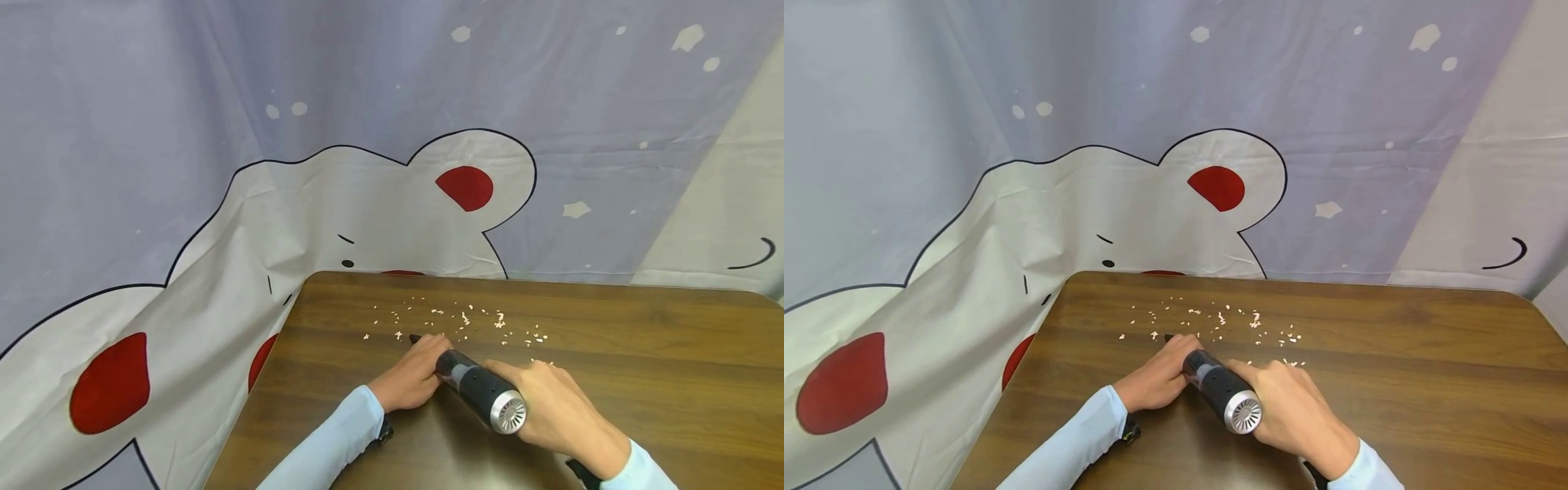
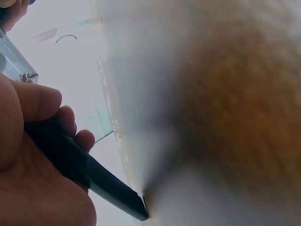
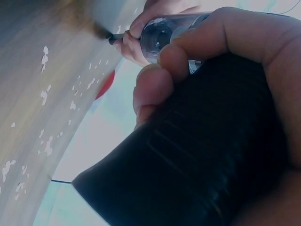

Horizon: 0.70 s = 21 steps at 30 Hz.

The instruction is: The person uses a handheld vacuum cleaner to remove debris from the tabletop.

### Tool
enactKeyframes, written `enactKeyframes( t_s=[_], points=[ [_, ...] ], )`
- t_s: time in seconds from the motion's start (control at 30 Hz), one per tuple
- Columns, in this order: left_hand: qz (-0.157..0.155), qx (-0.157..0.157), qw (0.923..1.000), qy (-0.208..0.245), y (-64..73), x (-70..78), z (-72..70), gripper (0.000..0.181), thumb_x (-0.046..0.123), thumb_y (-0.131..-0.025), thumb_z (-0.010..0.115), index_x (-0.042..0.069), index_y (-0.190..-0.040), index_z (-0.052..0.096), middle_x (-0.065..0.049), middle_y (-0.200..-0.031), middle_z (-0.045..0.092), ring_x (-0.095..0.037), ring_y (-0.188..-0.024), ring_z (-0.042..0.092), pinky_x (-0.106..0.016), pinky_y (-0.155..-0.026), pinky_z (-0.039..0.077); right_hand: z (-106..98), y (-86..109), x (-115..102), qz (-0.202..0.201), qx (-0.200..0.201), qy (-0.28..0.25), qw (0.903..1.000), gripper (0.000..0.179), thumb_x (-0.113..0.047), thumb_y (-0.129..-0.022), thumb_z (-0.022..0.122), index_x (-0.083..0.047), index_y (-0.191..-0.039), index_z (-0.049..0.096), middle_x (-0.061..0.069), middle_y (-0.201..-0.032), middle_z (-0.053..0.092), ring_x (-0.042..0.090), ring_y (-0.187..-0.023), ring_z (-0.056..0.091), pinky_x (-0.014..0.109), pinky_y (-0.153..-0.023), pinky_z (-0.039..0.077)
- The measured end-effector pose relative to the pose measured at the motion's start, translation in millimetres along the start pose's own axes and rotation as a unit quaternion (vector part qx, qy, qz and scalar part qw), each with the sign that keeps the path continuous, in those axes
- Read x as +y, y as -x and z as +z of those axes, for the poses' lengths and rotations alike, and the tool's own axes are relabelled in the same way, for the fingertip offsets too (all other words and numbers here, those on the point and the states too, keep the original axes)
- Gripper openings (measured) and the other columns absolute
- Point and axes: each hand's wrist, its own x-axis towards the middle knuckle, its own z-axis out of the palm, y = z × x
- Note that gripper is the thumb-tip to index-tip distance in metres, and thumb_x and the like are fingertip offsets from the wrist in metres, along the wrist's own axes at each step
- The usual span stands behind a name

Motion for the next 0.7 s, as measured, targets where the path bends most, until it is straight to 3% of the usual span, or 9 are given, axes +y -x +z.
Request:
enactKeyframes(
  t_s=[0.7],
  points=[
    [-0.007, 0.014, 0.9999, -0.001, 13.2, -1.4, -5.5, 0.025, 0.007, -0.083, 0.059, 0.022, -0.101, 0.05, 0.01, -0.098, 0.047, -0.01, -0.094, 0.041, -0.028, -0.082, 0.038, 3.8, -6.0, -8.5, -0.01, -0.005, -0.006, 0.9999, 0.059, -0.028, -0.058, 0.08, -0.028, -0.115, 0.064, -0.02, -0.065, 0.053, 0.003, -0.051, 0.048, 0.028, -0.043, 0.04]
  ],
)
